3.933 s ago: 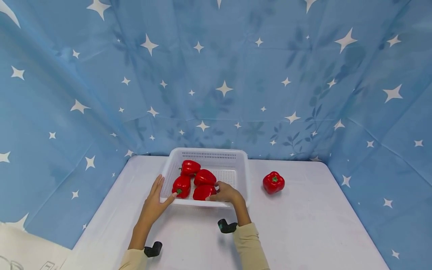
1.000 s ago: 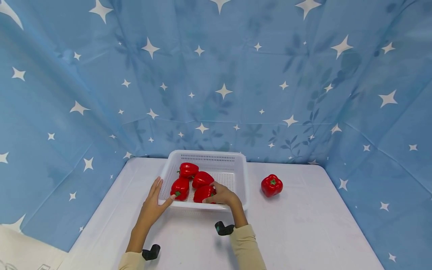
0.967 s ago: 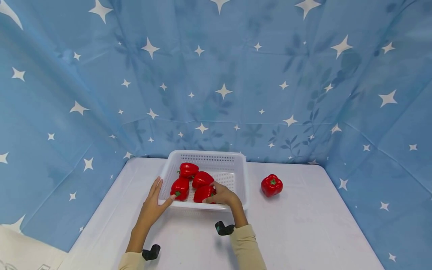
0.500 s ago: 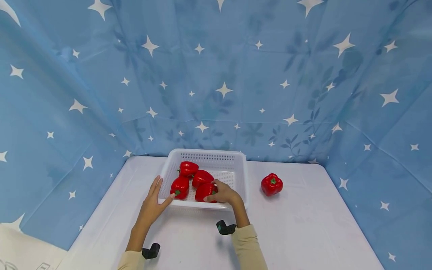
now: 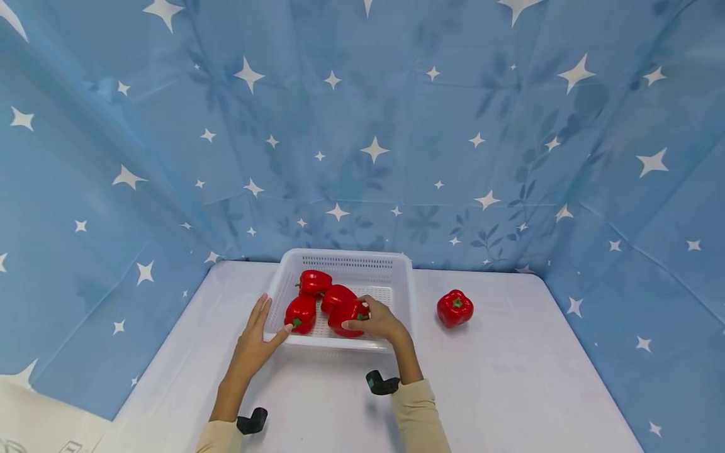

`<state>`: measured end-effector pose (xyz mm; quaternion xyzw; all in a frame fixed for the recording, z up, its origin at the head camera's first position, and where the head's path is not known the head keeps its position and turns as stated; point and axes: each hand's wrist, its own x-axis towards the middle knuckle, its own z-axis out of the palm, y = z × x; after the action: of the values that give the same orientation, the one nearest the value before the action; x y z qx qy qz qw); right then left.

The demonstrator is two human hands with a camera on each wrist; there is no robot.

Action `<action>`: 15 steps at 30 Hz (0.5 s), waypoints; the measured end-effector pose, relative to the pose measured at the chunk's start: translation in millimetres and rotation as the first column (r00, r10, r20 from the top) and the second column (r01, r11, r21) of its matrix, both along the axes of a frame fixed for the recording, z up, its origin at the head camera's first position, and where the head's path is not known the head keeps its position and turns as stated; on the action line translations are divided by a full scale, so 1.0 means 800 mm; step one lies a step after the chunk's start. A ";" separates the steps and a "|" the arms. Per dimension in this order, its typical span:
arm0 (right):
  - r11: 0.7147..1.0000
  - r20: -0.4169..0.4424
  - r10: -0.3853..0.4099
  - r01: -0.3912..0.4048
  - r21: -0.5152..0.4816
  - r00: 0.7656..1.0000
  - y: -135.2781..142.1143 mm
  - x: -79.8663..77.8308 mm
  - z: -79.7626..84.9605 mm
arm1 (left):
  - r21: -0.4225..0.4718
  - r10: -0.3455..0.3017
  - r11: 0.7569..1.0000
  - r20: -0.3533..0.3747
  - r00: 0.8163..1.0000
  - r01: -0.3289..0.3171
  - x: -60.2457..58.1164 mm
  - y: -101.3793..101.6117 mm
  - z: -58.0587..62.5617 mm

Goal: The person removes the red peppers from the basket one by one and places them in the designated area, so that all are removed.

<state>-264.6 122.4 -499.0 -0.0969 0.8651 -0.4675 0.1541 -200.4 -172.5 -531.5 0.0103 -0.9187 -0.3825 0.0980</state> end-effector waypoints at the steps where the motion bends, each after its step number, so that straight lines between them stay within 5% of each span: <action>1: 1.000 -0.001 -0.012 0.012 -0.005 1.000 0.000 0.000 0.001 | 0.001 0.000 1.000 0.000 1.000 0.000 0.000 0.000 0.000; 15: 0.995 0.025 -0.053 0.055 -0.087 0.998 0.014 0.002 -0.001 | 0.002 -0.013 1.000 0.010 1.000 0.013 0.000 -0.001 0.000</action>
<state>-263.1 133.4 -499.9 -0.0748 0.8443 -0.5098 0.1471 -200.4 -173.2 -531.5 0.0064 -0.9188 -0.3841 0.0912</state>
